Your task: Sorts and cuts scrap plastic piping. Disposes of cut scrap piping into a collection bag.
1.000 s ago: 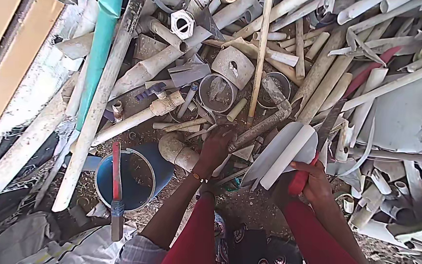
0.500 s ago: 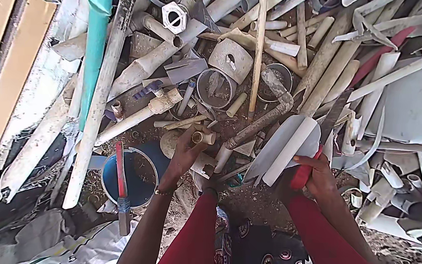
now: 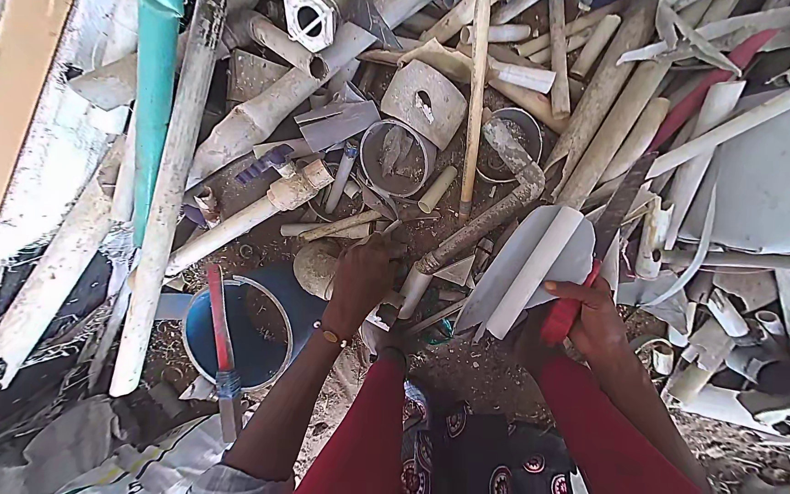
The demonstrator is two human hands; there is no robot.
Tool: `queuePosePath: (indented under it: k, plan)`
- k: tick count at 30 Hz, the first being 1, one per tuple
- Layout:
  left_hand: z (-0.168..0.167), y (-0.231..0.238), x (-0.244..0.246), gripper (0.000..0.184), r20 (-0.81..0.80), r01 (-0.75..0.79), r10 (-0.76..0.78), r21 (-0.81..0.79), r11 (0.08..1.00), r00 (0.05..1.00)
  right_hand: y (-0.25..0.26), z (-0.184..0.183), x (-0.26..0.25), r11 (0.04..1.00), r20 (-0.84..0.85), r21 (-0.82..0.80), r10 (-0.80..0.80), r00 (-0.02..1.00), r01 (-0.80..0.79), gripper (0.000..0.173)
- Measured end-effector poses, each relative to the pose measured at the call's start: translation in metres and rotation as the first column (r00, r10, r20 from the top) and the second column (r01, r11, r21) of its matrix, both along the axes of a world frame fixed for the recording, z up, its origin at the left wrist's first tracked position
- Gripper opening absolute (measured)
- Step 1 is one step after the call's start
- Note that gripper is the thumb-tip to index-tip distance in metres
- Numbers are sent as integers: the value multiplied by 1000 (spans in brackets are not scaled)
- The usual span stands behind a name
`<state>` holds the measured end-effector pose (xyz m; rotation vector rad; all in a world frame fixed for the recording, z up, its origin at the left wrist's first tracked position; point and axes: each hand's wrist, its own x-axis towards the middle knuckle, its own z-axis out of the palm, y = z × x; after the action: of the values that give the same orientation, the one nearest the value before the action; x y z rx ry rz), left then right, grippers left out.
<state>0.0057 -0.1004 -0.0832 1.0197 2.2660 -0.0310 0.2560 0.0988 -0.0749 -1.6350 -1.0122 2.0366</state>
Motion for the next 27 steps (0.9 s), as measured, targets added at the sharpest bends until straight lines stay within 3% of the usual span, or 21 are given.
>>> queuePosePath:
  k: [1, 5, 11, 13, 17, 19, 22, 27]
  plan:
    - [-6, 5, 5, 37, -41, 20, -24, -76, 997, 999, 0, 0, 0, 1000, 3, 3, 0, 1000, 0, 46]
    - [-20, 9, 12, 38, -126, 22, -33, -86, 996, 991, 0, 1, -1, 1000, 7, 2, -3, 1000, 3, 47]
    - [-25, -20, -2, 20, -121, 5, 22, 221, 975, 992, 0, 0, -1, 1000, 2, 9, 2, 1000, -2, 48]
    - [-15, -26, -13, 20, -17, -6, 9, 134, 991, 1000, 0, 0, -1, 1000, 8, 12, 6, 1000, -6, 48]
    - [9, -11, -14, 49, 111, 21, 12, -293, 956, 994, -1, 1, -3, 1000, 2, 17, 3, 1000, -3, 45]
    - [12, -1, -6, 60, 105, 36, 4, -378, 925, 994, -1, 0, -3, 1000, -5, 18, -5, 1000, 5, 44]
    - [2, 0, 3, 62, 42, -2, 17, -334, 943, 999, -1, 1, -4, 1000, 6, 16, -5, 1000, 5, 44]
    - [-21, -19, 6, 32, -19, 104, -105, -46, 993, 994, -1, -1, -4, 1000, 13, 25, -6, 1000, 5, 42]
